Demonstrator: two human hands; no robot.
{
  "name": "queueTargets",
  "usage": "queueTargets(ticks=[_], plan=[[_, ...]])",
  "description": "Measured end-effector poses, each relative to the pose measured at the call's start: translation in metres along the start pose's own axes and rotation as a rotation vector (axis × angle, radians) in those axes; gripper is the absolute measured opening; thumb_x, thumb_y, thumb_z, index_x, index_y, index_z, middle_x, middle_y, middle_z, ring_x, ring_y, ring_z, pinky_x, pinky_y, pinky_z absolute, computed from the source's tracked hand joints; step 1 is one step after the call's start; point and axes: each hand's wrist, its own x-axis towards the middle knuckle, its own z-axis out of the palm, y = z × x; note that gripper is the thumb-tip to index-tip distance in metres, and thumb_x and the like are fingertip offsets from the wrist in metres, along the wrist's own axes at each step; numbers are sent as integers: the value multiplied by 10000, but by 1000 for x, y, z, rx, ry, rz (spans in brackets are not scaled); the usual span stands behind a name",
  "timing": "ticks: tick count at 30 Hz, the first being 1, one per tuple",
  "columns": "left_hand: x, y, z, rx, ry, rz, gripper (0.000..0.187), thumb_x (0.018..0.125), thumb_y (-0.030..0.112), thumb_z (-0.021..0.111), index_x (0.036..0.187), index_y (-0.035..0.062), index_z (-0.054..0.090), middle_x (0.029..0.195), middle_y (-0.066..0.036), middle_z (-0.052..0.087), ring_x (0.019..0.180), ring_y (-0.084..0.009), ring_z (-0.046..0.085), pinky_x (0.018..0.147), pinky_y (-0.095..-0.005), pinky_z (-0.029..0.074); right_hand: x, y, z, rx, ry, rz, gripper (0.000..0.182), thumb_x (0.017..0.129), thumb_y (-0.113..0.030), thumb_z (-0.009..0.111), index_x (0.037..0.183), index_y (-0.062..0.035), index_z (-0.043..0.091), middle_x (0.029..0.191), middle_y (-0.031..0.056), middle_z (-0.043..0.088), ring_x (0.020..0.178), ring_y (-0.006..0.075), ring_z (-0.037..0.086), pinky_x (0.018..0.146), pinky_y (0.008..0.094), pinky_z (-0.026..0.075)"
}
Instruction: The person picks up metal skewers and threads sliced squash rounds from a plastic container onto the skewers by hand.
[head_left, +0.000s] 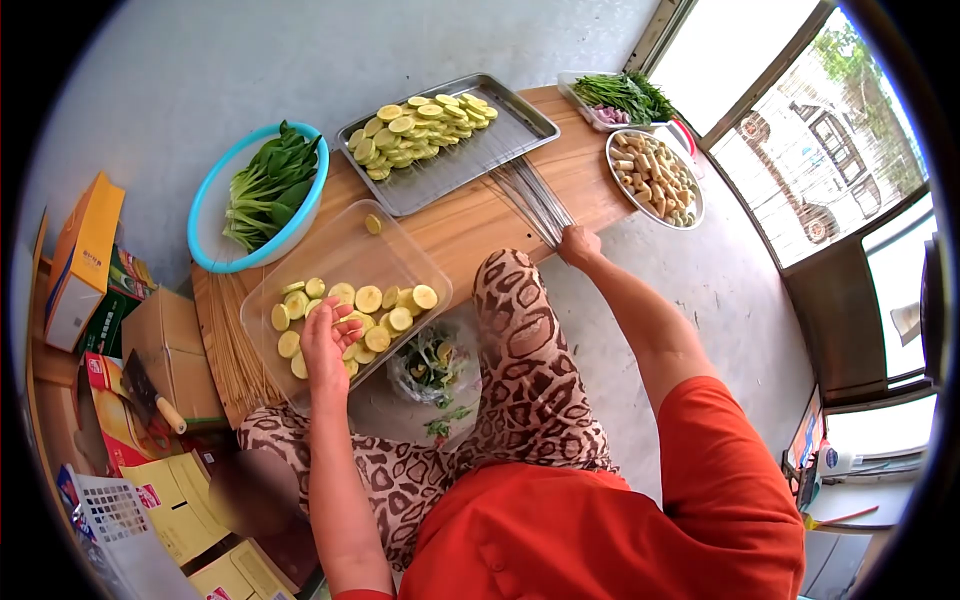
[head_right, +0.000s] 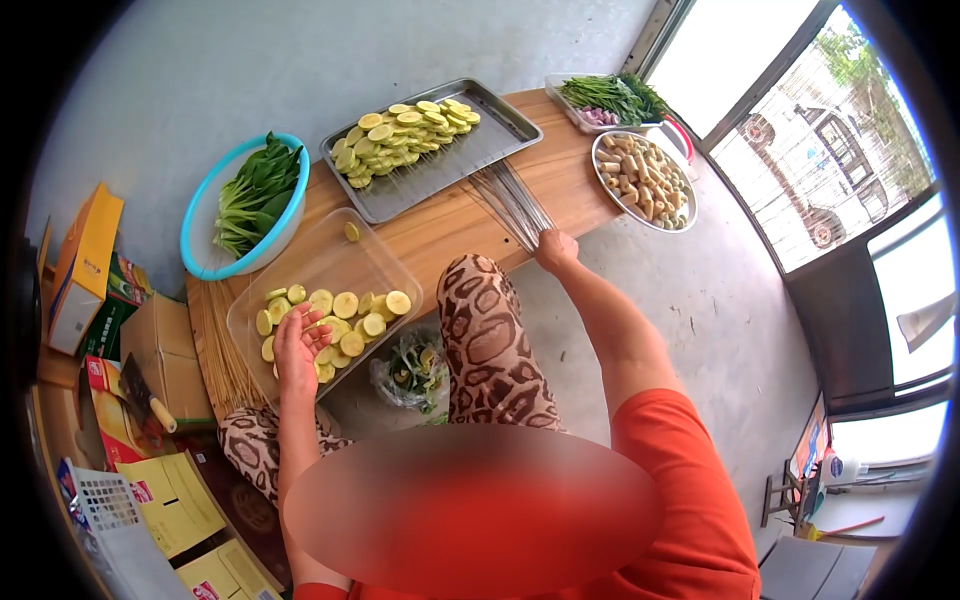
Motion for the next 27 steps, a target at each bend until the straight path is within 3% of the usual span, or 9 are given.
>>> queueTargets(ticks=[8, 11, 13, 14, 17, 21, 22, 24, 27], plan=[[0, -1, 2, 57, -38, 36, 273, 962, 254, 466, 1104, 45, 571, 930, -71, 609, 722, -126, 601, 633, -238, 496, -6, 2, -4, 30, -24, -19, 231, 730, -179, 588, 888, -48, 693, 955, 188, 663, 937, 333, 639, 787, 406, 511], [0, -1, 1, 54, -47, 47, 269, 963, 249, 468, 1105, 45, 571, 928, -70, 608, 722, -124, 599, 631, -235, 494, -8, 7, -7, 58, 22, -92, 220, 713, -192, 594, 844, -44, 691, 895, 180, 673, 854, 321, 660, 748, 393, 522], [-1, -1, 1, 44, -55, 54, 272, 963, 250, 468, 1107, 45, 571, 927, -69, 607, 720, -124, 598, 630, -235, 493, -13, 11, -20, 294, -219, -91, 186, 728, -205, 605, 764, -30, 658, 758, 143, 666, 662, 276, 651, 629, 369, 523], [-2, 0, 1, 41, -53, 56, 272, 963, 250, 468, 1107, 45, 571, 927, -69, 607, 720, -124, 598, 630, -235, 493, -19, 14, -26, 290, -217, -93, 186, 728, -205, 605, 764, -30, 658, 758, 143, 666, 662, 276, 651, 629, 369, 523], [-4, 2, -1, 63, -57, 47, 298, 976, 265, 442, 1135, 41, 558, 952, -74, 622, 744, -130, 617, 651, -254, 515, -45, 15, -44, 1236, -612, -62, 200, 810, -164, 582, 643, -61, 543, 586, 50, 534, 470, 156, 489, 441, 291, 397], [-8, 6, 2, 39, -64, 47, 290, 976, 259, 439, 1127, 43, 559, 944, -72, 623, 741, -130, 618, 647, -256, 515, -97, -12, -92, 1681, -847, -38, 110, 825, -95, 555, 725, -51, 546, 620, 48, 528, 459, 121, 418, 412, 256, 328], [-9, 7, 3, 29, -69, 39, 286, 976, 256, 439, 1124, 43, 560, 941, -71, 623, 741, -129, 618, 645, -256, 516, -109, -22, -101, 1680, -846, -45, 110, 825, -95, 555, 725, -51, 546, 620, 48, 528, 459, 121, 418, 412, 256, 328], [-10, 9, 6, 3, -62, 33, 287, 961, 264, 465, 1121, 45, 560, 949, -80, 612, 721, -126, 605, 623, -241, 490, -132, -42, -116, 1574, -993, -320, 72, 827, -85, 546, 775, -36, 542, 631, 45, 537, 480, 116, 442, 455, 238, 361], [-11, 13, 7, -80, -68, 13, 337, 955, 316, 473, 1152, 53, 545, 977, -89, 618, 678, -117, 585, 598, -239, 476, -191, -91, -141, 1200, -898, -497, 82, 828, -73, 513, 751, -53, 534, 606, 19, 522, 466, 78, 430, 404, 200, 309]])
